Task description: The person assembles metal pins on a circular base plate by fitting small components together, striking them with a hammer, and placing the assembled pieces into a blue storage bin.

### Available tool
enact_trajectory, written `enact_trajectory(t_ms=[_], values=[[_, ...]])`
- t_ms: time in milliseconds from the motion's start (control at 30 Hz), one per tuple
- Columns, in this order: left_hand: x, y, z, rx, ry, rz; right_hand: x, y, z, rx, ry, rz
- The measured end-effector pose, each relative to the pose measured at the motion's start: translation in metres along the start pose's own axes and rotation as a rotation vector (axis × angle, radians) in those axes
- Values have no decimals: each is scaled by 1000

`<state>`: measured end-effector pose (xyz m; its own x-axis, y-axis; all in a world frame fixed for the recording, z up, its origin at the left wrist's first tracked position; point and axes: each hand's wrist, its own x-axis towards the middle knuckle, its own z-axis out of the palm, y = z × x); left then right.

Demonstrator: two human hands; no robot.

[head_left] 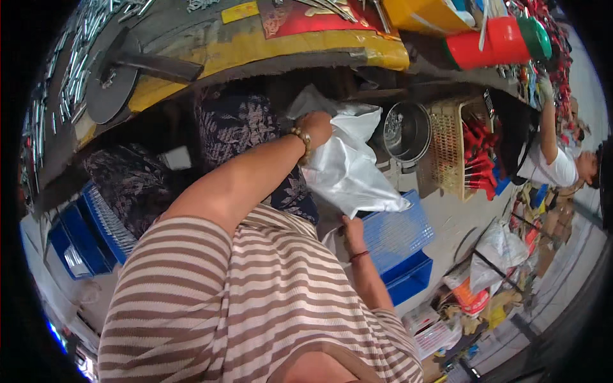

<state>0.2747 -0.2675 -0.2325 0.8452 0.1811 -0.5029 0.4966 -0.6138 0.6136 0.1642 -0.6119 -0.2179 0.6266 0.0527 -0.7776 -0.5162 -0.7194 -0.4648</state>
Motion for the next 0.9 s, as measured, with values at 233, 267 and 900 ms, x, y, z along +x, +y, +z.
enact_trajectory(t_ms=[233, 267, 900], values=[[-9, 21, -17, -8, -28, 12, -71, -49, -58, 87, -33, 64], [-21, 29, -16, -28, -136, 28, -71, -14, -57, 59, 24, 129], [-132, 41, -68, 282, -330, 695, 147, -124, 32, -1545, -408, -439]])
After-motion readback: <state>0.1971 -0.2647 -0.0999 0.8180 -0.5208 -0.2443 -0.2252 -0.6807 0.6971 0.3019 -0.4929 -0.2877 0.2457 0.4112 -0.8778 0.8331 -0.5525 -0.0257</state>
